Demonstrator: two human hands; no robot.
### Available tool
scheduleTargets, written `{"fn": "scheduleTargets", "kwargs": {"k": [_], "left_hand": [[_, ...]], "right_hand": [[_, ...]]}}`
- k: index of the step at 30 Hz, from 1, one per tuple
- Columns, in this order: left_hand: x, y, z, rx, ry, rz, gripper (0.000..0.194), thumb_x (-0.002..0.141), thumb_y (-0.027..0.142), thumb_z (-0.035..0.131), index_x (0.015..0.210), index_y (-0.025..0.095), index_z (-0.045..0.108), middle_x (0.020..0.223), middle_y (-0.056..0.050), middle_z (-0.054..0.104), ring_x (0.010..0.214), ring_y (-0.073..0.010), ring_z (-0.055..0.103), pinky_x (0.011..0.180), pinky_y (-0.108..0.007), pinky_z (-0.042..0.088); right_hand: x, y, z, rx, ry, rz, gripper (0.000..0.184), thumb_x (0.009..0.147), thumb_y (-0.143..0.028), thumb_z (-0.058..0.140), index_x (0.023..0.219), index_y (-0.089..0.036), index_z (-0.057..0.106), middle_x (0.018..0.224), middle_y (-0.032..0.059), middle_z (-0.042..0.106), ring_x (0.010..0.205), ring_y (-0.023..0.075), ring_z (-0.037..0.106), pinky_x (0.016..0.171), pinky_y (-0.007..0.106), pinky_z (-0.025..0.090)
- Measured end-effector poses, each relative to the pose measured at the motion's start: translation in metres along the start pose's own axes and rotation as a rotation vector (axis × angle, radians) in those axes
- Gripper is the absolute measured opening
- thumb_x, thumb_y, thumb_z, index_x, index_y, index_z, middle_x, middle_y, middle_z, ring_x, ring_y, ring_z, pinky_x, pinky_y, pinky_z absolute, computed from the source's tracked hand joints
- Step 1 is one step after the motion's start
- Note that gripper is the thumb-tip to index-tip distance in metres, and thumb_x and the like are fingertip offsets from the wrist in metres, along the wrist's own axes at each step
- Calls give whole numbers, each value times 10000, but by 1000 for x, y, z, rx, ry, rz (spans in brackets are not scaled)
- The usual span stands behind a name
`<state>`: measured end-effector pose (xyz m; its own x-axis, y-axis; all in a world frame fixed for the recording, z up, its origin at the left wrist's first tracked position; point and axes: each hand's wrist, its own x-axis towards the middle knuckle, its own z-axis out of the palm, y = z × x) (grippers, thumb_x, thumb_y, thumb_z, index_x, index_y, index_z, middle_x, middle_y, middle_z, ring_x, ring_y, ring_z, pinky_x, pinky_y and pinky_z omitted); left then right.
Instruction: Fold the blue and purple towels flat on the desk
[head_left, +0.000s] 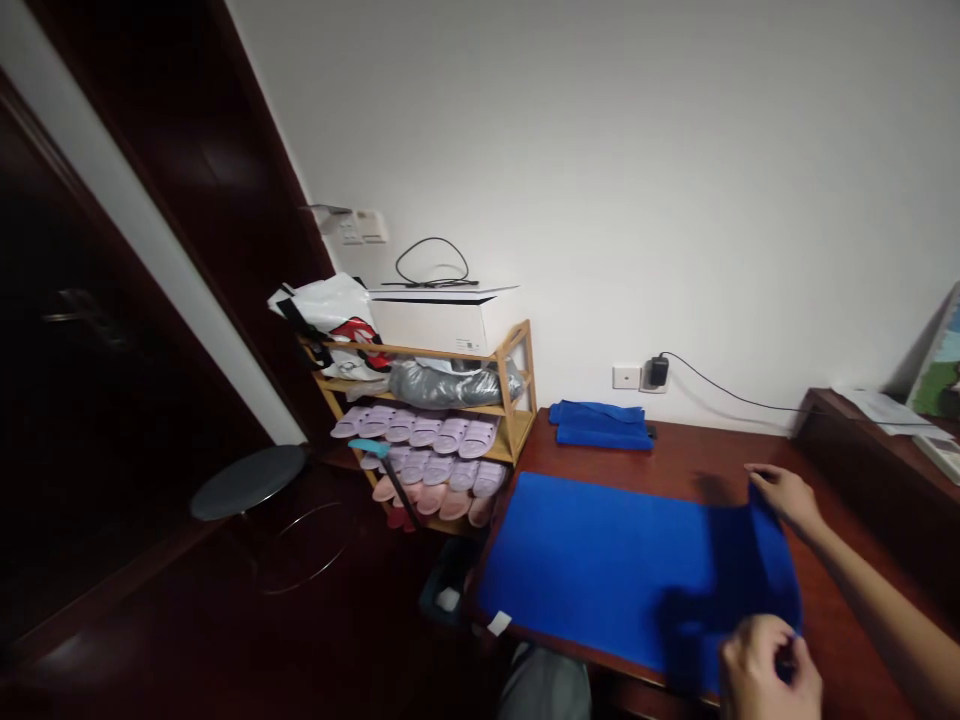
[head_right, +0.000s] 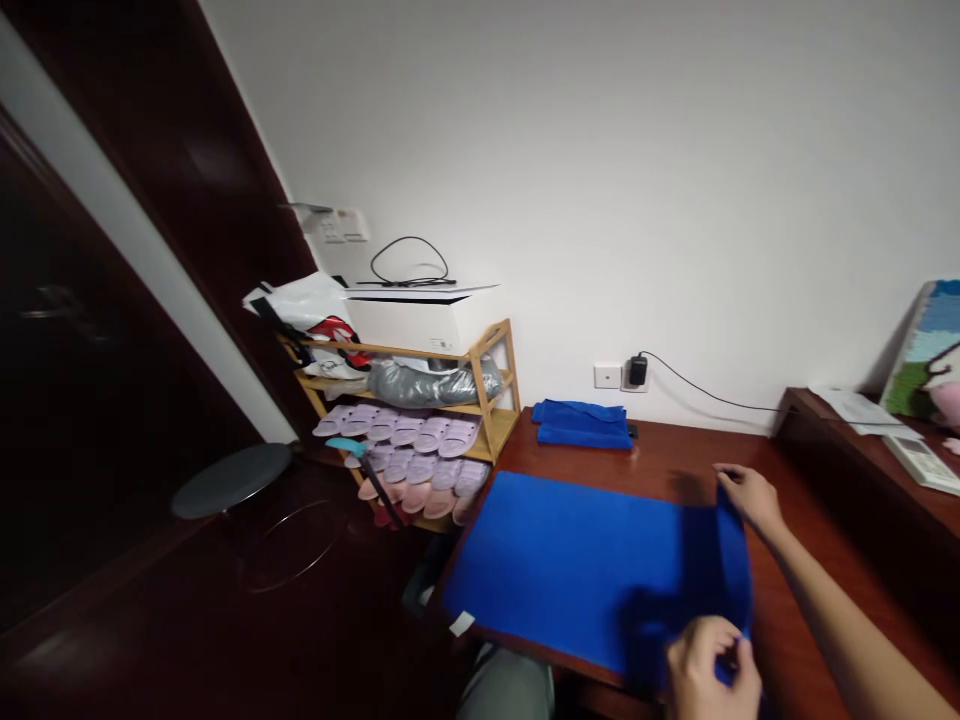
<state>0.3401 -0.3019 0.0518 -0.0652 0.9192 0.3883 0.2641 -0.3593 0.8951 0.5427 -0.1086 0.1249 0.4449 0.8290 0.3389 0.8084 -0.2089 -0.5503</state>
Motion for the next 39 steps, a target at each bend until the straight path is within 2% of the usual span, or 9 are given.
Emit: {"fn": "scheduleTargets", "kwargs": {"k": [2,5,10,14,18,25,31,35,39], "left_hand": [[23,5,-50,-54,102,8,156,834,176,655,853,318,717,731,-33,734,659,-210,716,640,-301,581],[54,-2,-137,-41,257,16,113,934,269,611,894,290,715,757,-35,739,681,-194,726,661,-273,587],[81,-71,-267,165,479,-112,338,943,483,589,1128,230,716,720,-34,725,636,-212,721,646,-302,590],[72,-151,-319,447,463,-192,388,943,426,476,1123,213,745,710,-52,725,661,-251,735,641,-334,577],[58,-195,-330,663,445,-174,353,943,287,443,1039,210,774,757,-81,726,767,-270,738,750,-361,580],[55,-200,-323,834,460,-178,361,956,252,456,1087,190,786,1091,-149,739,967,-295,732,845,-380,589],[56,-191,-329,792,366,-165,286,870,131,496,900,247,755,973,-93,733,905,-281,723,846,-374,560],[58,-179,-338,693,276,-208,271,846,107,486,848,263,707,867,-60,736,872,-276,716,829,-374,534],[67,-158,-351,511,263,-227,210,843,192,489,810,279,677,790,-30,733,774,-245,724,741,-333,543]], "right_hand": [[1,-58,16,40,-101,-54,294,766,-342,554,873,-241,809,890,78,817,848,267,767,723,336,566],[1,-145,66,88,-204,-149,316,831,-314,545,997,-240,804,1056,72,815,978,252,758,871,346,566],[-25,-281,194,140,-442,-332,274,935,-279,559,1077,-218,785,1179,101,784,1130,226,714,1005,327,514],[-68,-334,276,89,-639,-412,281,974,-429,643,1067,-182,738,1121,86,767,1056,213,712,994,422,536],[-87,-329,313,34,-705,-468,299,985,-395,632,1181,-181,703,1243,94,720,1163,227,663,1071,455,484],[-84,-310,322,35,-664,-531,310,963,-203,500,1170,-196,730,1330,155,659,1240,259,609,1085,372,426],[-96,-316,306,193,-678,-588,209,956,-225,518,1062,-249,697,1118,76,762,1092,226,691,992,329,485],[-92,-320,268,341,-668,-623,220,966,-309,518,1071,-235,696,1118,95,773,1068,231,716,979,341,517],[-76,-306,198,447,-616,-643,293,933,-435,566,1053,-234,743,1201,116,766,1158,269,691,1062,407,497]]}}
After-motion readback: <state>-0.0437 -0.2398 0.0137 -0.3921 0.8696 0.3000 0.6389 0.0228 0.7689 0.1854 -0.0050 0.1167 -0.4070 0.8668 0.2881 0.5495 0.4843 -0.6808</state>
